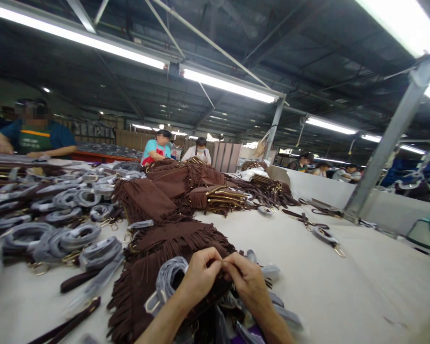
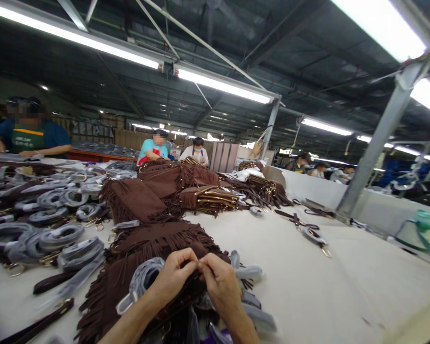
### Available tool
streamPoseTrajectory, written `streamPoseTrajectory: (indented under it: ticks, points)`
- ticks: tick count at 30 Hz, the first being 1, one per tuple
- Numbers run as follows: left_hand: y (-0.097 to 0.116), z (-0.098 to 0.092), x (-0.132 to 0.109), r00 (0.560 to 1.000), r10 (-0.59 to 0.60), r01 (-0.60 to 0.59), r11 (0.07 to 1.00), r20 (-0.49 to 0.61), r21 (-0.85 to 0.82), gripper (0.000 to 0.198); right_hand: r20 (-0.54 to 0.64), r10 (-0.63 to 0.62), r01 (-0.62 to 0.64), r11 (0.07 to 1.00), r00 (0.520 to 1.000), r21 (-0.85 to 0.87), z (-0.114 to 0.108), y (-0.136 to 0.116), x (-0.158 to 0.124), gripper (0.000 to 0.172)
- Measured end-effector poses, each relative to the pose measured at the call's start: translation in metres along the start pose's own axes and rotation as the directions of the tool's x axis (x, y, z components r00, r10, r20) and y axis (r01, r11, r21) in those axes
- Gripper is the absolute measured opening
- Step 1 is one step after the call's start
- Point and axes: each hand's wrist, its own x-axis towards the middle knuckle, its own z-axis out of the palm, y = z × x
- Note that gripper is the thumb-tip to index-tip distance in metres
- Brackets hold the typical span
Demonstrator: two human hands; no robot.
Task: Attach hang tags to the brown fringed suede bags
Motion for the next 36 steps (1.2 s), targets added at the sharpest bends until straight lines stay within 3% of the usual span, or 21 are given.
streamPoseTrajectory:
  ticks: [3, 5, 7, 9, 12, 15, 18, 20, 22, 25, 28, 30, 34, 36]
  points:
    - [0.006, -0.002, -0.001, 1.000, 0.016, -0.016, 0.999, 0.010, 0.028, 0.017, -0.026, -0.044, 0.043, 0.999, 0.999, -0.030, 0.000, 0.000, 0.000, 0.024]
    - [0.017, -0.010, -0.004, 0.999, 0.040, -0.040, 0.999, 0.036, 0.019, 0.015, -0.114, -0.121, 0.113, 0.991, 0.986, -0.073, -0.003, -0.002, -0.004, 0.022]
    - [0.030, -0.026, -0.012, 0.997, 0.061, -0.063, 0.997, 0.039, 0.035, 0.024, -0.213, -0.192, 0.169, 0.978, 0.958, -0.125, -0.007, -0.006, -0.012, 0.022]
    - [0.044, -0.049, -0.025, 0.998, 0.068, -0.069, 0.987, 0.006, 0.147, 0.033, -0.231, -0.242, 0.208, 0.964, 0.942, -0.163, -0.008, -0.012, -0.024, 0.020]
    - [0.058, -0.083, -0.056, 0.998, 0.038, -0.013, 0.904, -0.050, 0.427, 0.019, -0.088, -0.373, 0.349, 0.913, 0.924, -0.211, 0.004, -0.029, -0.040, 0.020]
    - [0.059, -0.101, -0.093, 0.998, -0.057, 0.063, 0.773, -0.029, 0.631, 0.019, 0.155, -0.467, 0.491, 0.805, 0.870, -0.333, 0.035, -0.052, -0.044, 0.024]
    - [0.048, -0.100, -0.124, 0.978, -0.206, 0.102, 0.643, 0.043, 0.759, 0.018, 0.391, -0.286, 0.463, 0.731, 0.875, -0.502, 0.067, -0.071, -0.032, 0.034]
    - [0.037, -0.094, -0.137, 0.965, -0.257, 0.096, 0.550, 0.059, 0.830, 0.012, 0.460, -0.165, 0.425, 0.721, 0.873, -0.548, 0.076, -0.077, -0.020, 0.021]
    - [0.026, -0.089, -0.142, 0.968, -0.248, 0.076, 0.466, 0.048, 0.882, 0.021, 0.486, -0.150, 0.429, 0.727, 0.861, -0.536, 0.070, -0.077, -0.009, 0.009]
    - [0.013, -0.087, -0.139, 0.972, -0.228, 0.045, 0.394, 0.051, 0.918, 0.021, 0.455, -0.228, 0.427, 0.809, 0.861, -0.404, 0.035, -0.073, -0.005, 0.012]
    - [0.012, -0.095, -0.127, 0.974, -0.227, 0.073, 0.402, 0.022, 0.913, 0.023, 0.392, -0.307, 0.376, 0.920, 0.867, -0.113, -0.008, -0.071, -0.018, 0.011]
    - [0.019, -0.102, -0.118, 0.982, -0.184, 0.117, 0.432, -0.040, 0.894, 0.023, 0.454, -0.324, 0.366, 0.931, 0.830, -0.006, -0.029, -0.074, -0.033, 0.012]
    - [0.046, -0.108, -0.104, 0.995, -0.048, 0.104, 0.439, -0.093, 0.893, 0.021, 0.630, -0.295, 0.450, 0.887, 0.718, -0.097, -0.032, -0.086, -0.058, 0.009]
    - [0.059, -0.104, -0.103, 0.996, 0.016, 0.069, 0.425, -0.084, 0.902, 0.020, 0.609, -0.242, 0.464, 0.854, 0.755, -0.235, -0.020, -0.089, -0.058, 0.009]
